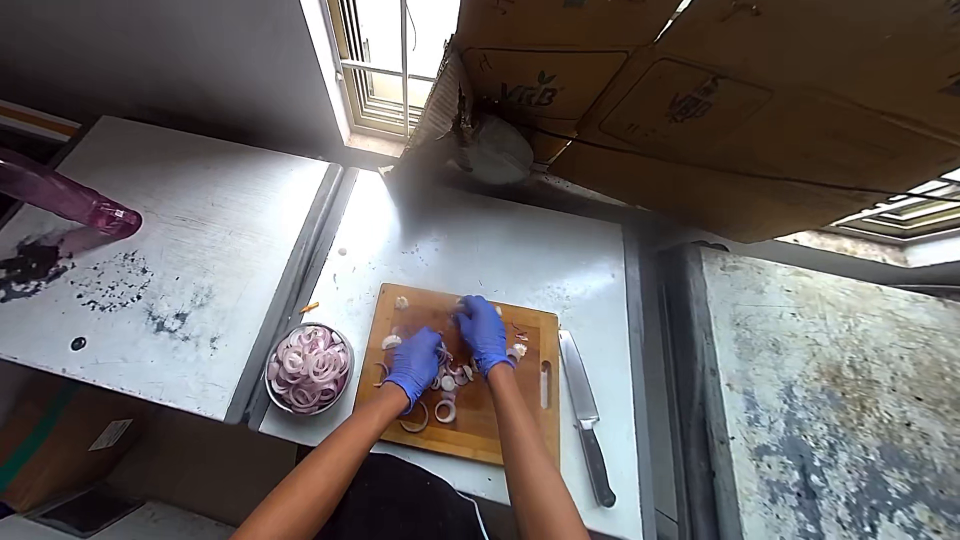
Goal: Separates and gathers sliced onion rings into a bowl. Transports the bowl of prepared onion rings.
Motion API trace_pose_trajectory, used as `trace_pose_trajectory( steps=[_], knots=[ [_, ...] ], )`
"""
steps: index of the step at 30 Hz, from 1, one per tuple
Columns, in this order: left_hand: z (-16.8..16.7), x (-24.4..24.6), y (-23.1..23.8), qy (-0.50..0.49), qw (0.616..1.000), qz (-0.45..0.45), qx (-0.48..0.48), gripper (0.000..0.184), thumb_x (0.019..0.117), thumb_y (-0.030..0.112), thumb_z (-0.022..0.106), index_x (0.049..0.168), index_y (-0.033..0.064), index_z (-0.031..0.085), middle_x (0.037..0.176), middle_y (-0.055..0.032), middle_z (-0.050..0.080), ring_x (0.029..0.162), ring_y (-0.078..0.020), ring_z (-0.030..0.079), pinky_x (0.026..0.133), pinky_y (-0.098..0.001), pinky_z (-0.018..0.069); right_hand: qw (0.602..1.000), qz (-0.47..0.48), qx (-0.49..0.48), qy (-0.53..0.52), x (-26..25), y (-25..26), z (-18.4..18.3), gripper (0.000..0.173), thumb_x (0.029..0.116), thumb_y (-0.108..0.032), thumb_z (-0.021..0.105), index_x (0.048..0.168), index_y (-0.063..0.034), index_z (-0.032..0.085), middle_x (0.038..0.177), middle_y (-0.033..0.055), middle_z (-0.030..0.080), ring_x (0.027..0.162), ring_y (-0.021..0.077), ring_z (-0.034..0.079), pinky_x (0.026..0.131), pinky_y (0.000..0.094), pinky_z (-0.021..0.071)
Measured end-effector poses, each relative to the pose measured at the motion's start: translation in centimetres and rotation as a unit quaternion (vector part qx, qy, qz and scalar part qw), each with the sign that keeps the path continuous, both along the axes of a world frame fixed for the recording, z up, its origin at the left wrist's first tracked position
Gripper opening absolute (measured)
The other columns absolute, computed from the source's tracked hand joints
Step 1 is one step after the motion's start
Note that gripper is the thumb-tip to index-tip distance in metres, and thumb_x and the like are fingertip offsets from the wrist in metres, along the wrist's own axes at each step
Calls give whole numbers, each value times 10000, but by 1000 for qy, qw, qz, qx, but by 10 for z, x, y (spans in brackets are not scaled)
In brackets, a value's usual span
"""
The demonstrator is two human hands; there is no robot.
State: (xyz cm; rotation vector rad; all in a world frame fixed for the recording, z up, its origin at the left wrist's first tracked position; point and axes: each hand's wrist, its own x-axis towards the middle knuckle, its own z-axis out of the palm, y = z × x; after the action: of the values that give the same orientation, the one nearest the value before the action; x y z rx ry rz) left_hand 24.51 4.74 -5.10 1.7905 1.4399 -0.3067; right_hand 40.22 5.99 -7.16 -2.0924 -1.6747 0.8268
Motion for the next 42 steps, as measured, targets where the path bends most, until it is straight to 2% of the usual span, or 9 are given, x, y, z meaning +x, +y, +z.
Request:
trace_pose_trajectory(
  steps=[2, 6, 10, 13, 22, 30, 36, 39, 42],
  knots=[
    [11, 1, -3, 38, 999, 5, 34, 471, 871, 156, 693, 1333, 81, 637, 1366, -157, 599, 1285, -350, 565, 1035, -533, 498, 989, -91, 21, 115, 0, -18, -8, 190, 981, -134, 681, 1123, -19, 731, 1066, 182, 718, 1008, 339, 691, 917, 563, 544],
    [24, -8, -7, -33, 996, 43, 64, 602, 859, 186, 693, 1428, 34, 571, 1517, -186, 476, 1404, -362, 445, 1145, -511, 402, 923, -191, -37, 332, -8, -61, -4, 204, 992, -109, 660, 1174, -24, 696, 852, 102, 728, 681, 187, 697, 650, 355, 608],
    [27, -12, -11, -244, 958, 151, -28, 294, 1000, 178, 619, 1258, 65, 702, 1168, -111, 721, 1068, -203, 693, 983, -425, 544, 889, -176, -52, 419, -25, -82, 16, 225, 953, -73, 678, 1160, 0, 631, 848, 99, 732, 702, 174, 718, 669, 322, 618],
    [24, -13, -18, -228, 953, 194, -39, 179, 975, 141, 665, 1103, 48, 749, 962, -92, 749, 884, -169, 722, 876, -383, 588, 897, -188, -83, 393, -38, -87, 20, 170, 956, -62, 685, 1096, 15, 630, 797, 96, 717, 677, 167, 713, 666, 323, 620],
    [9, -14, -50, -159, 965, 189, 92, 174, 960, 154, 673, 1025, 18, 759, 946, -112, 758, 905, -206, 736, 907, -402, 583, 919, -316, -46, 232, -68, -100, 6, 192, 815, -109, 844, 883, -26, 685, 741, 79, 689, 678, 185, 670, 684, 397, 565],
    [6, -33, -36, -201, 962, 172, -71, 221, 964, 127, 634, 1135, 37, 744, 1011, -123, 743, 880, -196, 733, 869, -400, 606, 928, -138, -8, 345, -43, -111, -11, 103, 844, -109, 778, 926, -53, 750, 814, 30, 722, 745, 97, 675, 739, 293, 575],
    [5, -27, -56, -150, 979, 126, 50, 242, 951, 134, 622, 1118, 41, 770, 1057, -131, 740, 1016, -224, 702, 978, -392, 538, 981, -125, -124, 83, -64, -110, 20, 179, 908, -232, 694, 984, -79, 747, 888, 88, 724, 880, 258, 694, 823, 486, 541],
    [5, -28, -60, -144, 971, 180, 69, 207, 915, 142, 670, 1054, 40, 786, 990, -121, 751, 962, -227, 713, 937, -410, 553, 995, -99, -19, -23, -84, -120, 23, 139, 907, -182, 657, 929, -83, 752, 872, 107, 743, 865, 299, 730, 763, 524, 563],
    [4, -32, -58, -170, 935, 307, 42, 143, 915, 134, 728, 1016, 60, 799, 949, -101, 768, 923, -207, 731, 910, -442, 573, 991, -93, 66, 66, -85, -126, 13, 132, 901, -150, 685, 945, -52, 762, 837, 89, 739, 773, 247, 721, 720, 466, 583]
  ],
)
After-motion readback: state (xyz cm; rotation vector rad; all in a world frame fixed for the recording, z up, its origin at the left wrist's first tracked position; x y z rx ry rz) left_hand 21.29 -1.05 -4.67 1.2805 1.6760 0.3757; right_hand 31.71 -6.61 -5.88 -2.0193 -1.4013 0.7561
